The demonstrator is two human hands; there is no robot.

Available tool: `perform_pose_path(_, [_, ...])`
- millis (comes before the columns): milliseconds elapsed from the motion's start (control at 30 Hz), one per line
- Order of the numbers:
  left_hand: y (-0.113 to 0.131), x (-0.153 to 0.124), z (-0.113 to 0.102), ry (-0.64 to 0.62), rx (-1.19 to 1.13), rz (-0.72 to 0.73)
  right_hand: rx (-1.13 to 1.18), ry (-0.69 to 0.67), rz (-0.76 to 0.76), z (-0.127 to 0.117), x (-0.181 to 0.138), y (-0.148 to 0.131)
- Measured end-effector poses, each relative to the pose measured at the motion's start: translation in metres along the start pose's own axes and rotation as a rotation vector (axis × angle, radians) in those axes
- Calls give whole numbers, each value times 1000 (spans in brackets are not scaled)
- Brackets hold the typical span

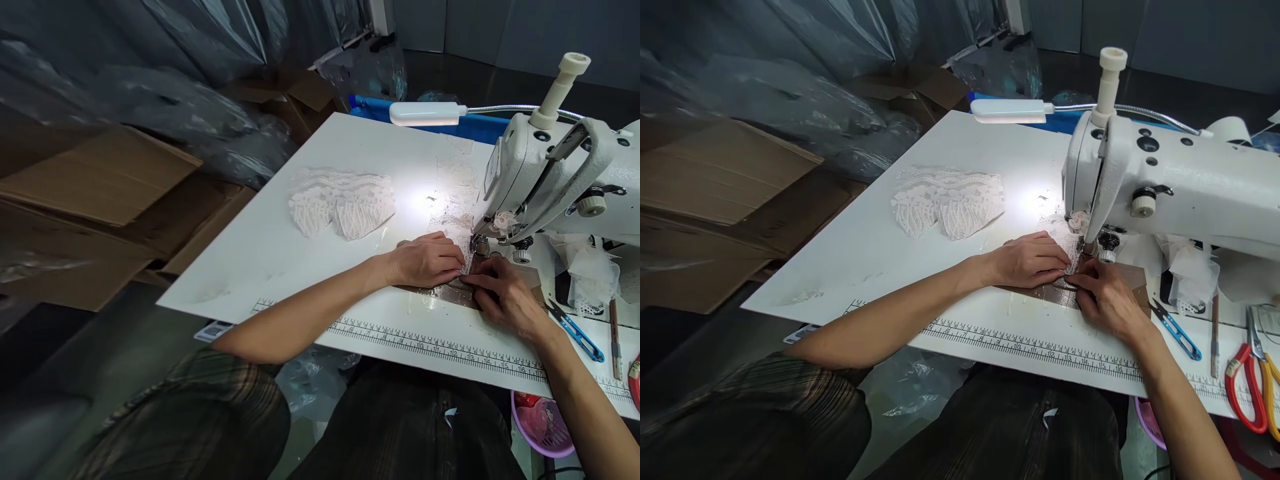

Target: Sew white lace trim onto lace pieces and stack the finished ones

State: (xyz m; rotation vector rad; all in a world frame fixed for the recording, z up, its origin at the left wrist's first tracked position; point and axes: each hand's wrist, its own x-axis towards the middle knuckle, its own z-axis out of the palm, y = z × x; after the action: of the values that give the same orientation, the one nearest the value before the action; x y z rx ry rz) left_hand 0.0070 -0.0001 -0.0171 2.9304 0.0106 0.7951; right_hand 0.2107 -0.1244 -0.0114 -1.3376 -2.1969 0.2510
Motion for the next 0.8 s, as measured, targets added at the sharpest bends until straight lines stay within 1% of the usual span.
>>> perform_pose_path(100, [1,0,0,23,-16,-5,14,74,66,0,0,5])
perform_pose_path(167, [2,0,0,19,-16,-30,-41,117,106,4,-1,9])
perform_pose_path(267, [4,-1,1,-20,2,-56,-120,90,96,10,-3,13])
perform_pose_path(367, [5,0,0,-50,29,-55,-139,79,88,13,-4,14])
perform_pose_path(533, [6,1,-2,-46,75,-33,-147,58,120,14,-4,13])
perform_pose_path(633, [7,2,-5,-65,90,-24,-152,62,137,13,-4,12])
perform_pose_path(700, [9,3,-7,-94,99,0,-156,54,120,12,-5,12])
perform_pose_path(800, [12,5,-11,-180,129,30,-175,16,86,9,-5,11])
